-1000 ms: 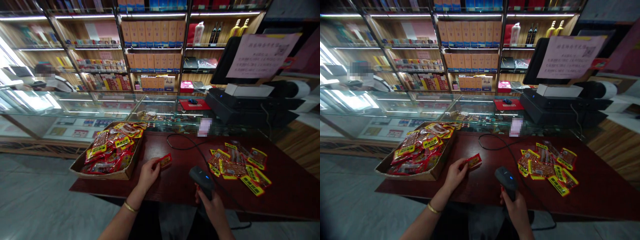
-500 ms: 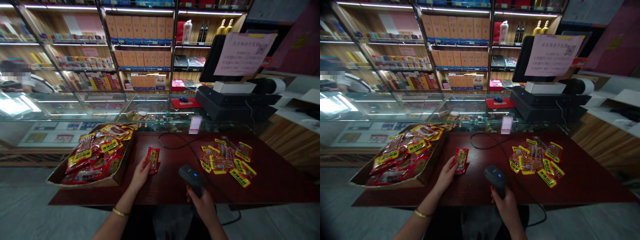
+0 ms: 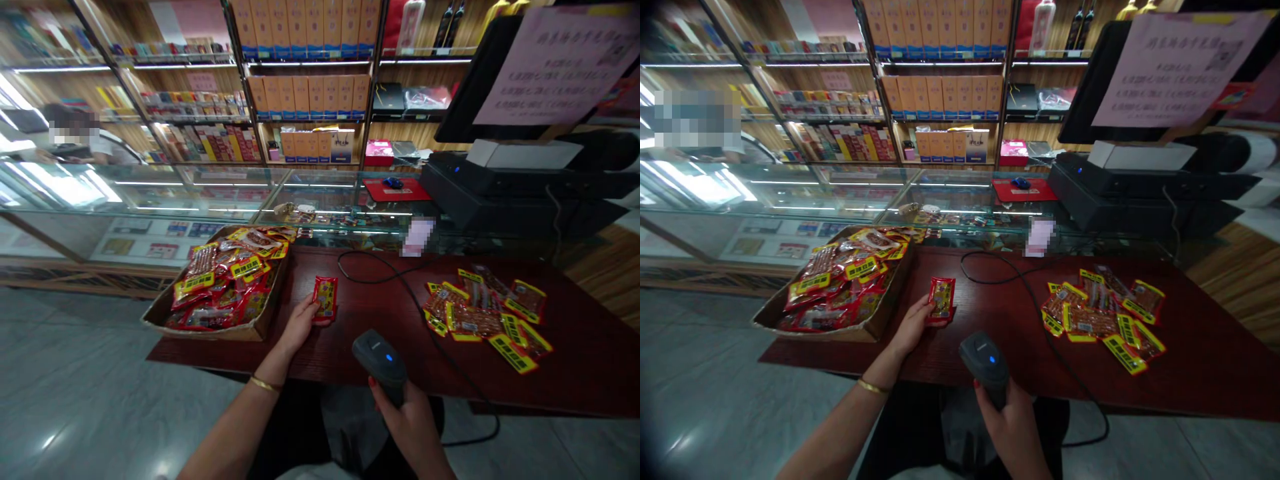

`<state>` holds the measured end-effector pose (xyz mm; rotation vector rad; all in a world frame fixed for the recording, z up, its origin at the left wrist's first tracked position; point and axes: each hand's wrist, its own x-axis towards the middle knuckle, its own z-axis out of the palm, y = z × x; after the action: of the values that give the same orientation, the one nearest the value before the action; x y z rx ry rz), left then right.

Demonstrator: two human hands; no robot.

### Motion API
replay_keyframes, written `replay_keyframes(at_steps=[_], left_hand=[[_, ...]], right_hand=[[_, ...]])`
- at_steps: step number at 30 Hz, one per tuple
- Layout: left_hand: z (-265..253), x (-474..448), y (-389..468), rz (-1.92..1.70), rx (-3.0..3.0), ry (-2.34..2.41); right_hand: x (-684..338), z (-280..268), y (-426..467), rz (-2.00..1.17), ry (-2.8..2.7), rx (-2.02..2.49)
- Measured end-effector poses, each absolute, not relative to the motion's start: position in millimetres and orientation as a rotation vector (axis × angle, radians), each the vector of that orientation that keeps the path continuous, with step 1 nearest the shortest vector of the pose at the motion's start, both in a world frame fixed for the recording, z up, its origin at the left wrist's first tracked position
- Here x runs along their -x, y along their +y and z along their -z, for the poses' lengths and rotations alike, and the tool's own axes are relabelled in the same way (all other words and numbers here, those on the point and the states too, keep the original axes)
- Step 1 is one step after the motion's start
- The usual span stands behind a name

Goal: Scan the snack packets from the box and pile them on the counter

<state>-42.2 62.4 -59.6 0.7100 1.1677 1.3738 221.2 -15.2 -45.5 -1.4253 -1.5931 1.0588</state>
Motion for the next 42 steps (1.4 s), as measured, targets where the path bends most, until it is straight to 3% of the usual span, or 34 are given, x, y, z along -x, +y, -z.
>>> replay_keyframes(at_steps=[19,32,42], left_hand=[[60.6,38.2,57.4,-1.483,-0.795,1.015],[57.6,35.7,60.2,-1.494,-0.874,1.166],[44.3,-28.9,115.9,-1.23,-1.03,1.216]], right_hand=[[-221.8,56.2,-13.0,-1.068,-1.526,1.475],[-226.7,59.2,-12.9,-1.057,-1.553,1.455],[-243.4,67.4,14.6,-1.371,-1.304,1.196]])
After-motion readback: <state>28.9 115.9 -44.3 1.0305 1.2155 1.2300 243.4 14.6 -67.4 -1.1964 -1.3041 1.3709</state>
